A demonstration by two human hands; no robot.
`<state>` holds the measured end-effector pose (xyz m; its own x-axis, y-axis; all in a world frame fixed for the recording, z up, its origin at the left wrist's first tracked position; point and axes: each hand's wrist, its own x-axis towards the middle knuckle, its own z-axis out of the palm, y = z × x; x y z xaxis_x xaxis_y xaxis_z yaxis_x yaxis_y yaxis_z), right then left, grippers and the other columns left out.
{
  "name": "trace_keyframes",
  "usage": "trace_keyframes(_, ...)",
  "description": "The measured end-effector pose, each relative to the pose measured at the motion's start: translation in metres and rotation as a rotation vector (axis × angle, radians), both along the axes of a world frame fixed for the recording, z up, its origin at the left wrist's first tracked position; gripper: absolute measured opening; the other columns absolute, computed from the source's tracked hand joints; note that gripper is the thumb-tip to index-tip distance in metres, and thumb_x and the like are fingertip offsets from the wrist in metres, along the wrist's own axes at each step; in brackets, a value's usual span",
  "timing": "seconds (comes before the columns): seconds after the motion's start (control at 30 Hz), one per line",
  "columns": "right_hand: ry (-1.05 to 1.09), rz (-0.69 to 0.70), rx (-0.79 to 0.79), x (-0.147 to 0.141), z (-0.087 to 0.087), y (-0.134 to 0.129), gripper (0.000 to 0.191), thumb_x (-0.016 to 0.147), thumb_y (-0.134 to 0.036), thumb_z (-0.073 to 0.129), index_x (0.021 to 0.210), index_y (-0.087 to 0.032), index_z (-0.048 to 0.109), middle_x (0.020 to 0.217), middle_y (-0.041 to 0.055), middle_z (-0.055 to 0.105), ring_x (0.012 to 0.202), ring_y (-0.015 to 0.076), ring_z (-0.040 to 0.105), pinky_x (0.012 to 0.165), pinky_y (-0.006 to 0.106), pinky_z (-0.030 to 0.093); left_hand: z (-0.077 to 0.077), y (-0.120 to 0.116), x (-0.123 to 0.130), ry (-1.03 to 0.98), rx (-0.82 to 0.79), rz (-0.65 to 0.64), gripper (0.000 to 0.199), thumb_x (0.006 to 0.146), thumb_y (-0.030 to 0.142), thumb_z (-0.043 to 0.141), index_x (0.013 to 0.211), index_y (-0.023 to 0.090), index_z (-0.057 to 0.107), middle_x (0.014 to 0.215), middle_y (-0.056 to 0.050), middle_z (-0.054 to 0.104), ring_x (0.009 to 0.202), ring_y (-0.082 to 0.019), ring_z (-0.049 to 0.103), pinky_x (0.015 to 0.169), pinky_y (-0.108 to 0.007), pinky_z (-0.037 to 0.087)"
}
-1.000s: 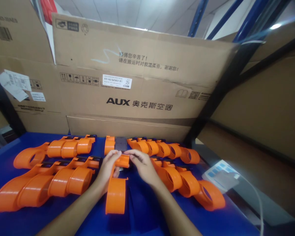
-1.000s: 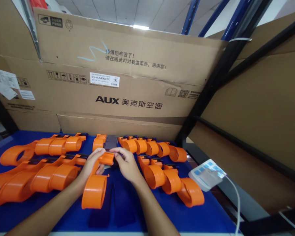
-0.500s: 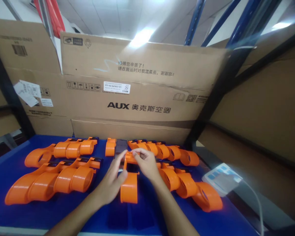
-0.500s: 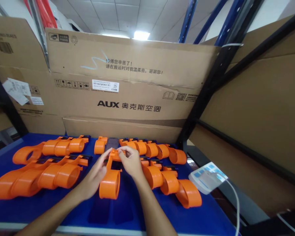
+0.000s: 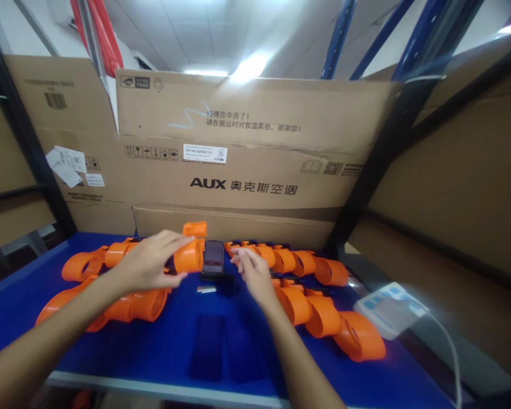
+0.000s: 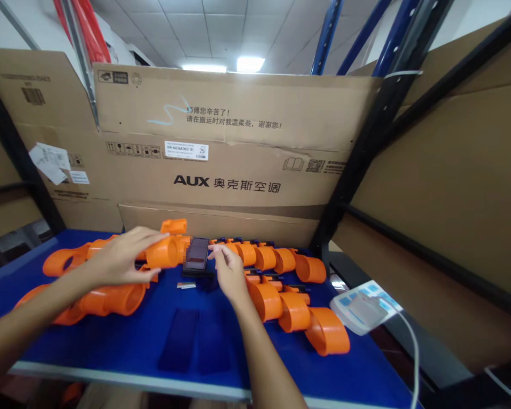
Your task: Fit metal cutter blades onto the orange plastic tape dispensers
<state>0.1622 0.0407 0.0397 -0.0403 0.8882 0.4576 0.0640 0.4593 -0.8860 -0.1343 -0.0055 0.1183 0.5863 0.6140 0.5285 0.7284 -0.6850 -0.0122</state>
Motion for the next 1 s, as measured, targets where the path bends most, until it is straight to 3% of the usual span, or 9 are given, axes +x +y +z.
trace_keyframes(0.1,-0.002,-0.019,0.001,0.002,-0.003,0.003,0.052,0.095,-0.066,0.054,0.098,-0.019,0.076,0.066,0.0028,0.063,0.058,0.017,0.054,0.05,0.026,0.041,0.014,0.035,-0.035,0.077,-0.113,0.093,0.075,0.082,0.045,0.071,0.151,0.025,0.051,0.143,-0.011,0.064,0.128,-0.034,0.059,0.109,-0.047,0.046)
trace_keyframes(0.17,-0.005,-0.025,0.004,0.001,-0.004,0.005,0.053,0.094,-0.068,0.054,0.094,-0.019,0.076,0.064,0.0025,0.062,0.06,0.0177,0.055,0.051,0.027,0.041,0.014,0.054,-0.047,0.125,-0.185,0.131,0.074,0.079,0.047,0.072,0.147,0.024,0.056,0.144,-0.011,0.064,0.13,-0.035,0.059,0.111,-0.047,0.044)
trace_keyframes(0.37,-0.016,-0.029,0.001,0.003,-0.005,0.007,0.054,0.093,-0.069,0.054,0.09,-0.02,0.076,0.062,0.0025,0.062,0.06,0.0188,0.056,0.052,0.028,0.041,-0.012,0.084,-0.041,0.233,-0.355,0.182,0.075,0.075,0.044,0.073,0.146,0.025,0.058,0.141,-0.012,0.068,0.13,-0.037,0.06,0.111,-0.046,0.042)
trace_keyframes(0.67,-0.029,-0.026,-0.015,0.005,-0.004,0.005,0.052,0.093,-0.067,0.055,0.091,-0.02,0.076,0.063,0.0028,0.064,0.055,0.0174,0.052,0.049,0.028,0.04,-0.028,0.099,-0.048,0.226,-0.369,0.251,0.08,0.077,0.052,0.07,0.148,0.019,0.055,0.145,-0.017,0.063,0.132,-0.039,0.059,0.111,-0.048,0.041)
trace_keyframes(0.83,-0.03,-0.023,-0.019,0.003,-0.003,0.004,0.052,0.092,-0.067,0.056,0.09,-0.02,0.077,0.064,0.0032,0.066,0.054,0.0166,0.051,0.049,0.027,0.039,-0.033,0.095,-0.05,0.252,-0.409,0.224,0.079,0.077,0.049,0.071,0.15,0.024,0.053,0.143,-0.014,0.065,0.129,-0.038,0.061,0.11,-0.047,0.042)
trace_keyframes(1.0,-0.024,-0.024,-0.023,0.004,-0.003,0.004,0.052,0.093,-0.067,0.055,0.091,-0.019,0.077,0.063,0.0028,0.065,0.054,0.0164,0.051,0.048,0.027,0.039,-0.03,0.092,-0.067,0.223,-0.412,0.205,0.085,0.08,0.042,0.068,0.159,0.026,0.041,0.155,-0.012,0.055,0.137,-0.036,0.054,0.112,-0.046,0.04)
